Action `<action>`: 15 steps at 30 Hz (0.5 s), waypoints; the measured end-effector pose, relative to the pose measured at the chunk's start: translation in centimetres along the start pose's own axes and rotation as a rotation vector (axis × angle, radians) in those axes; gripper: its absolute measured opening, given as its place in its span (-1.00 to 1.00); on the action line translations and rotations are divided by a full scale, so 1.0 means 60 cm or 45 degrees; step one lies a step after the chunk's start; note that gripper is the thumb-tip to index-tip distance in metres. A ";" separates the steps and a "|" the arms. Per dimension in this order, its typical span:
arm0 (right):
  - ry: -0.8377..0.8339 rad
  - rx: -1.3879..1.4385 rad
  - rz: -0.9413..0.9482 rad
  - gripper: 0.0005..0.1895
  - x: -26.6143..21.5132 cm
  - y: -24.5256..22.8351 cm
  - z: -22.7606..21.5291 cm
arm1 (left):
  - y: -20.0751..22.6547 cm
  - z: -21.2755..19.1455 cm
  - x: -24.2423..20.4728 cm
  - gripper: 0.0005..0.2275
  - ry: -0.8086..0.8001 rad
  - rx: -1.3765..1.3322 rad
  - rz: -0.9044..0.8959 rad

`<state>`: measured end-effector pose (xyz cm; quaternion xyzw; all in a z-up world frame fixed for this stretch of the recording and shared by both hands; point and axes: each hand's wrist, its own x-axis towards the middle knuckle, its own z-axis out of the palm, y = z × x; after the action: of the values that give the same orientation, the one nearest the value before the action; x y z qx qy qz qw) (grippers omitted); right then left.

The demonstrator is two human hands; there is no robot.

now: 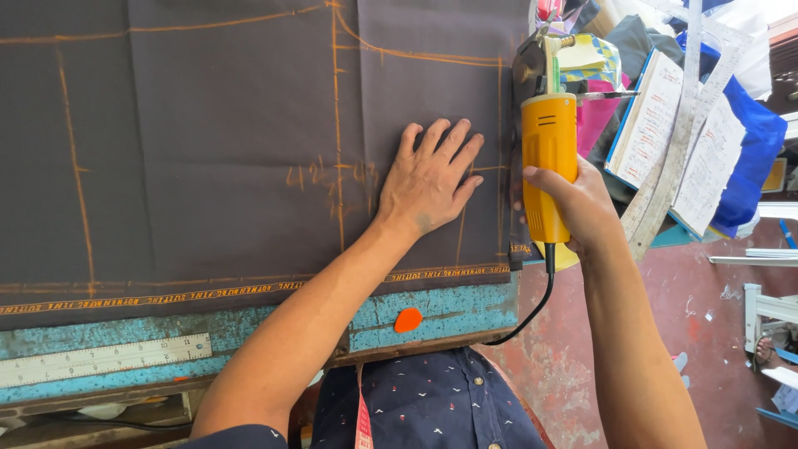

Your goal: The person uses a yellow electric rotary cutter to cut a large piece of dark fabric laid out on a blue work table. They follow orange chalk lines drawn on the fabric, guiding the tool with their left hand while holding the cutter in their right hand.

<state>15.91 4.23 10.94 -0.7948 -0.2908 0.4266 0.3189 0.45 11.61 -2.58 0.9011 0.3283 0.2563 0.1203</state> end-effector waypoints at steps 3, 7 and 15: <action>0.002 0.011 -0.012 -0.27 0.000 -0.010 0.006 | 0.000 -0.002 0.001 -0.58 -0.006 0.005 -0.003; 0.001 -0.001 -0.042 -0.27 0.002 -0.021 0.009 | 0.002 -0.003 0.002 -0.58 -0.030 0.007 -0.019; -0.021 0.041 -0.126 -0.26 0.013 -0.002 0.001 | 0.002 0.000 0.001 -0.58 -0.006 0.014 -0.013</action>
<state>16.18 4.88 10.63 -0.7707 -0.3255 0.4213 0.3501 0.55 11.60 -2.50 0.9006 0.3342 0.2518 0.1174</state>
